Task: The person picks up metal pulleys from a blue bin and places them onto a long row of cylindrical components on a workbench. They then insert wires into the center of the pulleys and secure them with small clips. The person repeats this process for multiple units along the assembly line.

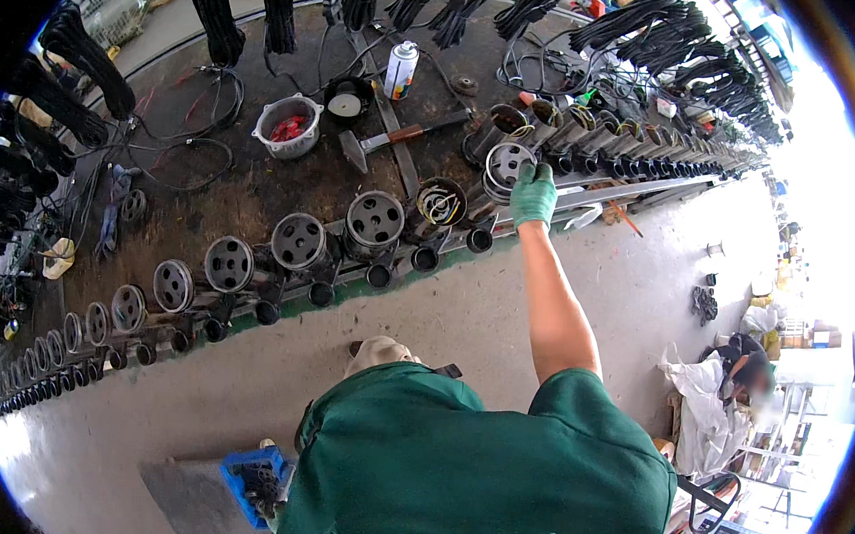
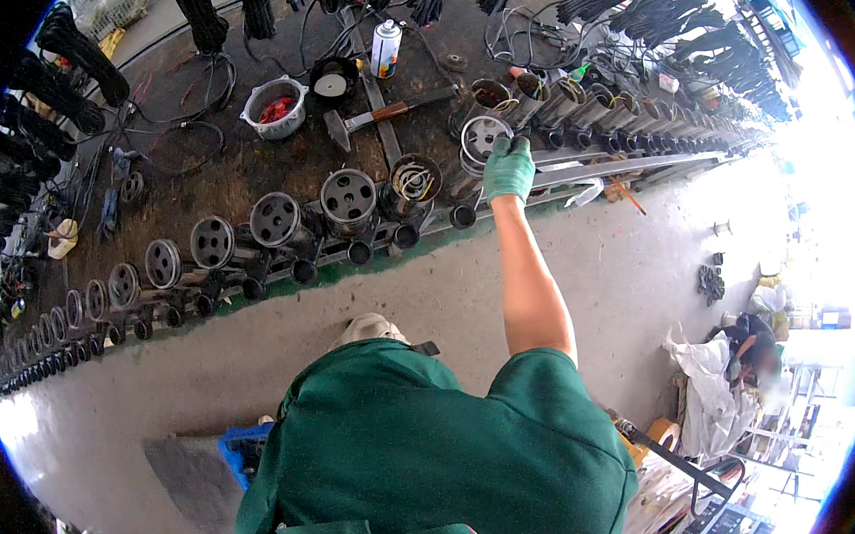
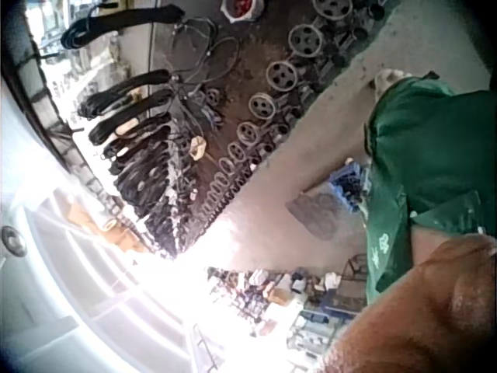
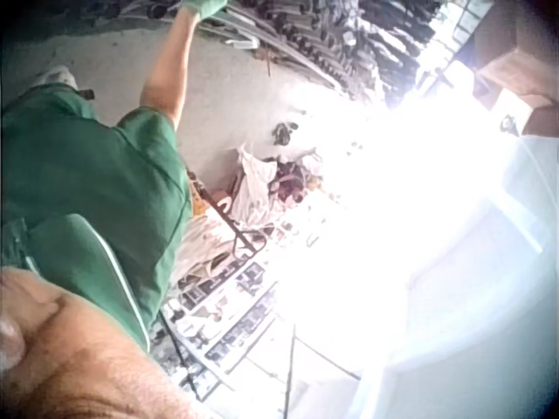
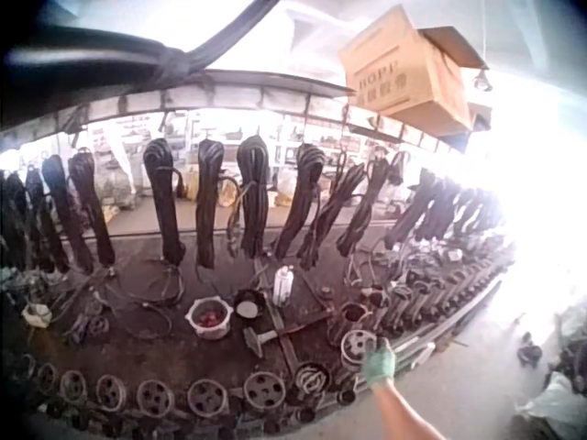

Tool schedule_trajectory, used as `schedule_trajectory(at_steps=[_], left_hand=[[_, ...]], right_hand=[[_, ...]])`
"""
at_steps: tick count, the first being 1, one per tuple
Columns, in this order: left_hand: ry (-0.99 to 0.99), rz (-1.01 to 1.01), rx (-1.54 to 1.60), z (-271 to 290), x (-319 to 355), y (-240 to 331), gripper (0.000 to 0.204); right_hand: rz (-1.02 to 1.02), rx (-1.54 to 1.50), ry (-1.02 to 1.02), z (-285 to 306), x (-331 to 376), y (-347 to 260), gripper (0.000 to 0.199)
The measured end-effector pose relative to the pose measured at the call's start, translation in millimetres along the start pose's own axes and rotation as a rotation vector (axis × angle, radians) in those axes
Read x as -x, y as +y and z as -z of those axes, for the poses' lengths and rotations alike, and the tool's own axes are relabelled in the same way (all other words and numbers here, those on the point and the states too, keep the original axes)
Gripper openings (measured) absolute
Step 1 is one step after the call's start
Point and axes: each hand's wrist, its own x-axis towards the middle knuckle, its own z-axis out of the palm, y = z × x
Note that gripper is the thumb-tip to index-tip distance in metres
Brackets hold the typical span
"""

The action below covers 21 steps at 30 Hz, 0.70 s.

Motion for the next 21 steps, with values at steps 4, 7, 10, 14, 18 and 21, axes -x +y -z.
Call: schedule_trajectory(at_steps=[4, 7, 10, 14, 18, 21], left_hand=[[0.005, 0.002, 0.038, 4, 9, -8, 0.036], [0.000, 0.004, 0.055, 8, 14, -11, 0.036], [-0.008, 0.007, 0.073, 9, 18, -17, 0.036], [-0.019, 0.012, 0.097, 6, 19, -22, 0.036], [-0.011, 0.010, 0.114, 11, 25, -24, 0.036], [-0.017, 0.012, 0.127, 10, 28, -27, 0.037]], right_hand=[[0.037, -0.029, 0.032, -10, 5, -11, 0.043], [0.043, -0.318, 0.070, -30, 4, 8, 0.040], [-0.079, -0.642, 0.049, -48, -10, 35, 0.041], [-0.026, -0.754, 0.062, -49, -18, 59, 0.037], [0.273, -0.406, -0.090, 44, 24, -62, 0.032], [0.635, 0.036, -0.167, 24, 30, -65, 0.031]])
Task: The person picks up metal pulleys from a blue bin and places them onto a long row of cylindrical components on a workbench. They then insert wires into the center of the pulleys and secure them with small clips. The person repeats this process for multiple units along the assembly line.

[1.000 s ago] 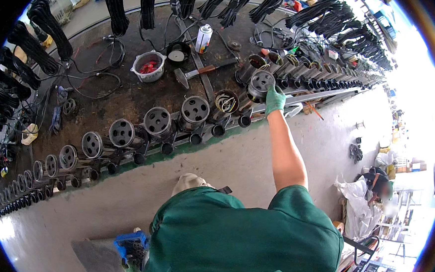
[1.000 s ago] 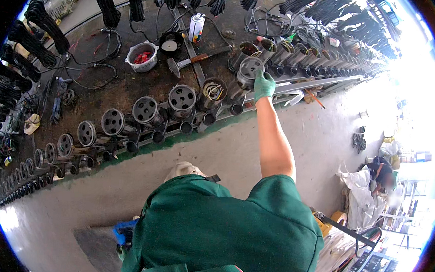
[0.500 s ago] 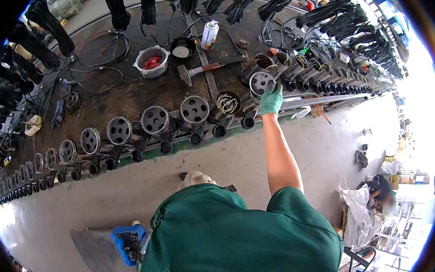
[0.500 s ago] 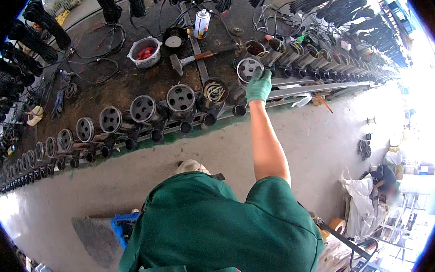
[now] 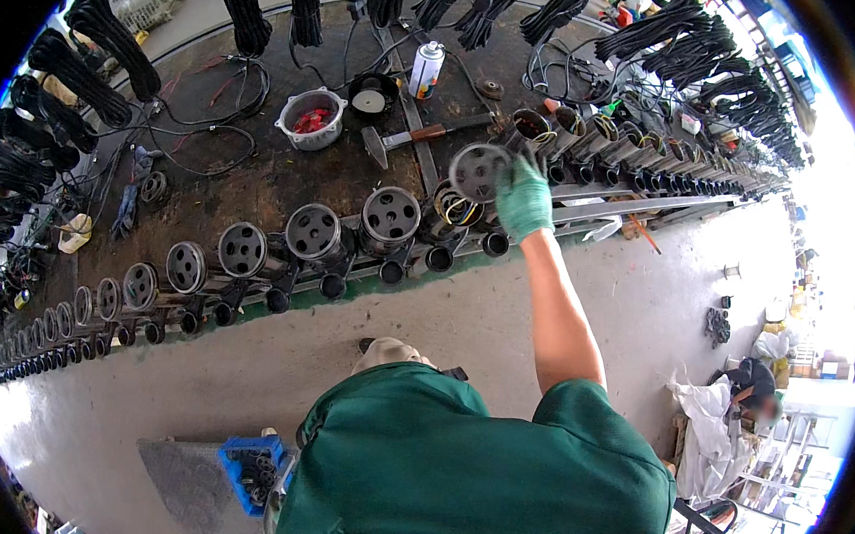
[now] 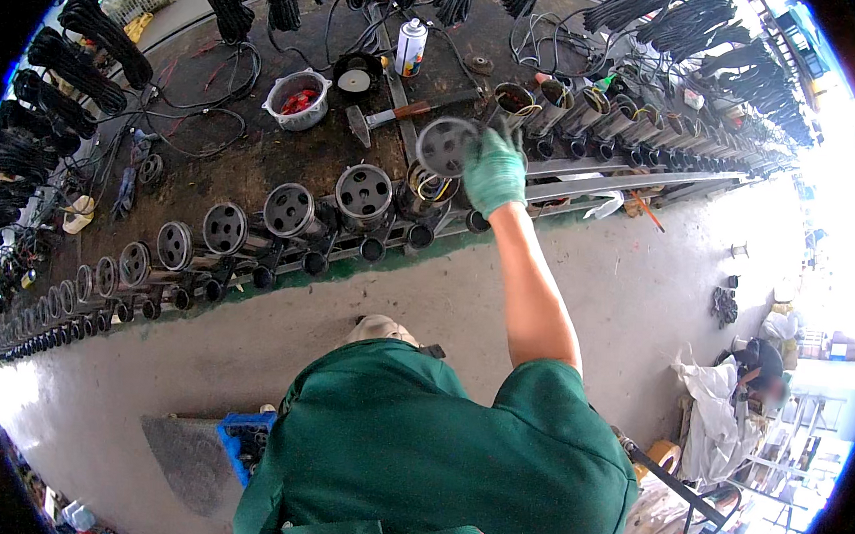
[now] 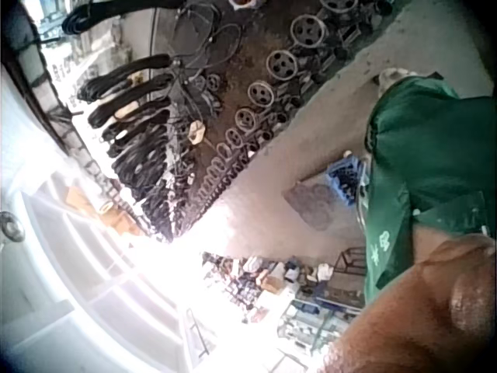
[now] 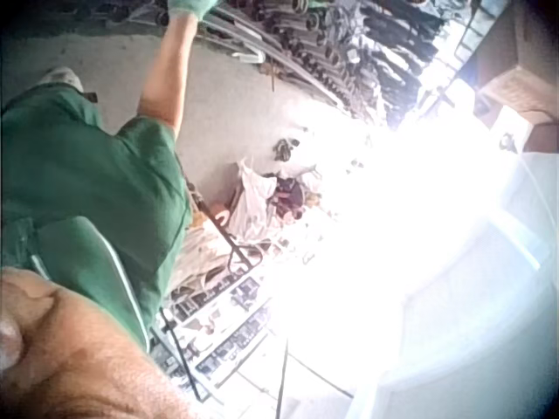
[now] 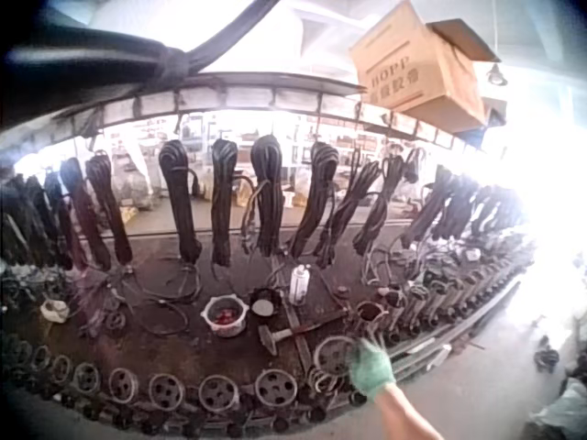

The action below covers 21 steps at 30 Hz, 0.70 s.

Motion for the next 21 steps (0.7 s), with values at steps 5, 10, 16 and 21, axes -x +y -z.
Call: schedule_trajectory(at_steps=[5, 10, 16, 21], left_hand=[[0.006, 0.037, 0.060, 1, 13, -29, 0.037], [0.013, 0.092, 0.172, 15, 42, -77, 0.038], [0.055, 0.031, 0.292, 35, 69, -126, 0.037], [0.236, -0.031, 0.155, 53, 83, -79, 0.041]], right_hand=[[-0.032, 0.376, -0.509, -14, -3, -20, 0.049], [-0.125, 0.442, -0.710, -5, -22, -33, 0.069], [-0.112, 0.367, -0.702, -10, -20, -33, 0.060], [-0.115, 0.365, -0.787, -34, -62, -79, 0.046]])
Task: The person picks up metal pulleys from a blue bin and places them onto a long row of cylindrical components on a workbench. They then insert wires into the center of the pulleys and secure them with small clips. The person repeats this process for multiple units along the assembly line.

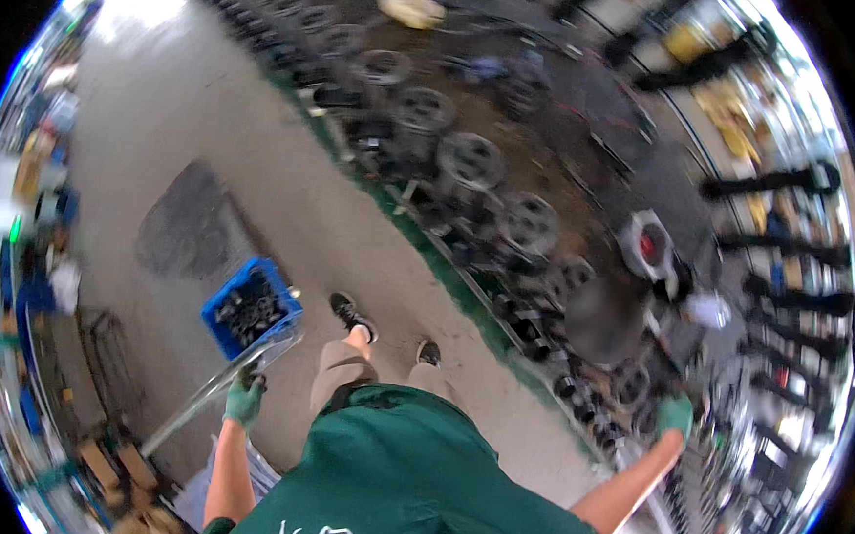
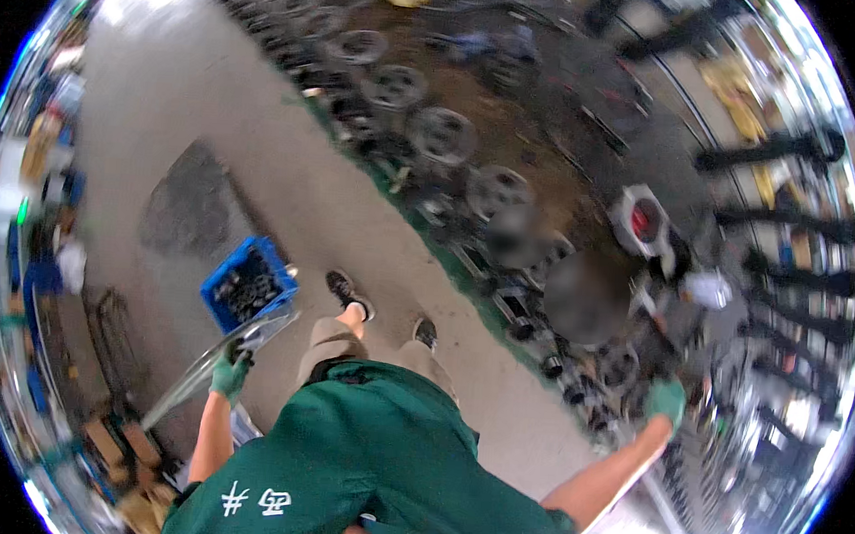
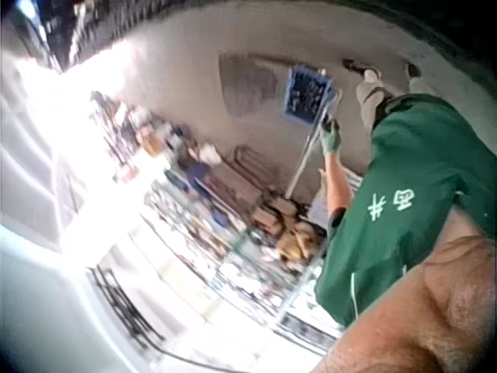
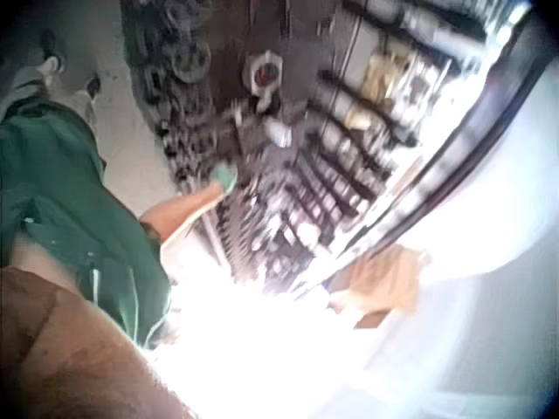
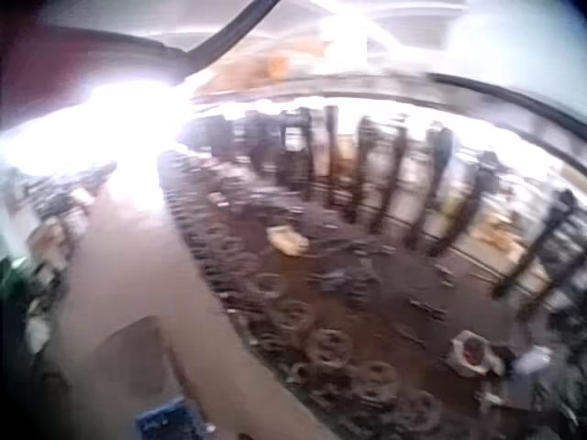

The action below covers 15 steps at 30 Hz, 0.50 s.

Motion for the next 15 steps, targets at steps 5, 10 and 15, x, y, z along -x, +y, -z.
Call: schedule_trajectory(at_steps=[5, 10, 15], left_hand=[[-0.004, -0.110, 0.174, 16, -49, 47, 0.044], [-0.035, -0.186, 0.249, 65, -132, 119, 0.044], [0.110, -0.180, 0.154, 133, -215, 127, 0.049]], right_hand=[[0.361, -0.183, 0.236, 60, 16, -181, 0.043], [0.914, -0.329, 0.259, 89, 133, -464, 0.050], [1.187, -0.444, -0.075, 60, 223, -687, 0.044]])
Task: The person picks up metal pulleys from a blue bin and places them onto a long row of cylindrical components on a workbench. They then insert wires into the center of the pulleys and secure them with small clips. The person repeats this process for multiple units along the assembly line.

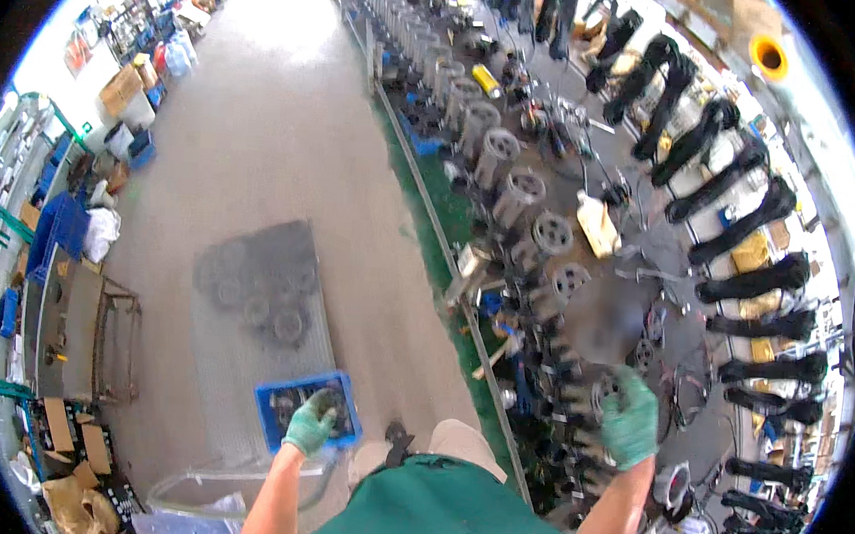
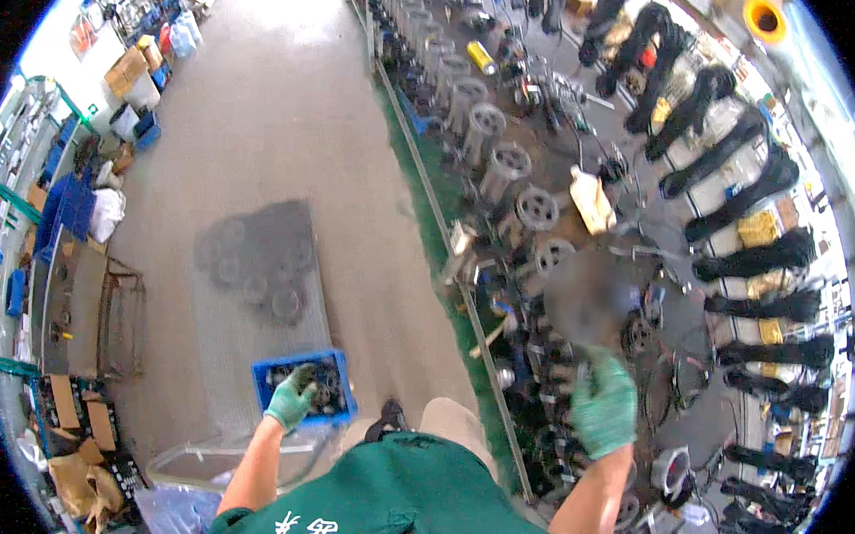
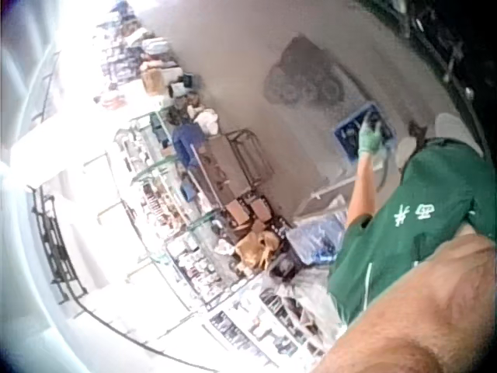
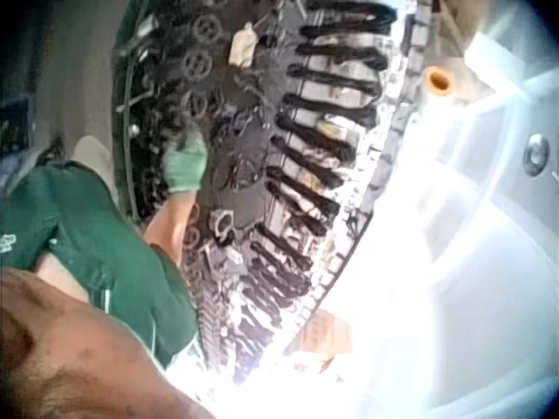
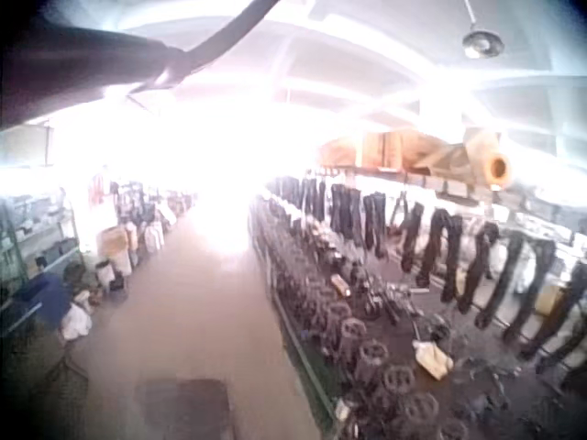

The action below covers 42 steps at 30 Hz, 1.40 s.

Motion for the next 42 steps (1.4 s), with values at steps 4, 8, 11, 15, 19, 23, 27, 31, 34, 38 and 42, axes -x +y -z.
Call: schedule_trajectory(at_steps=[4, 8, 11, 15, 19, 23, 27, 31, 34, 38, 42], left_hand=[[0.022, 0.105, -0.185, 47, -80, 41, 0.046], [0.060, 0.223, -0.291, 90, -180, 26, 0.049], [0.223, 0.322, -0.056, 120, -221, -58, 0.049], [0.132, 0.807, -0.391, 170, -233, -106, 0.048], [0.253, 0.914, -0.163, 204, -314, -81, 0.046], [0.271, 0.949, -0.066, 231, -438, -62, 0.045], [0.250, 0.965, -0.018, 280, -566, -50, 0.044], [0.294, 0.852, -0.045, 379, -720, -56, 0.043], [0.539, 0.576, 0.125, 489, -885, -23, 0.041], [0.546, 0.243, 0.185, 638, -1094, 151, 0.022], [0.610, 0.206, 0.258, 725, -1245, 205, 0.031]], right_hand=[[0.269, -0.002, -0.163, -92, -111, -84, 0.039], [0.344, -0.015, -0.351, -187, -235, -130, 0.037], [0.373, 0.007, -0.454, -250, -332, -157, 0.039], [0.439, 0.017, -0.566, -314, -469, -222, 0.042], [0.480, -0.030, -0.677, -386, -595, -282, 0.046], [0.432, -0.089, -0.728, -470, -722, -324, 0.053], [0.294, 0.047, -0.759, -543, -853, -375, 0.048], [0.305, 0.240, -0.712, -594, -996, -406, 0.047], [0.299, 0.206, -0.677, -625, -1091, -439, 0.047], [0.195, 0.100, -0.621, -677, -1201, -471, 0.045], [0.088, 0.155, -0.638, -760, -1326, -500, 0.047]])
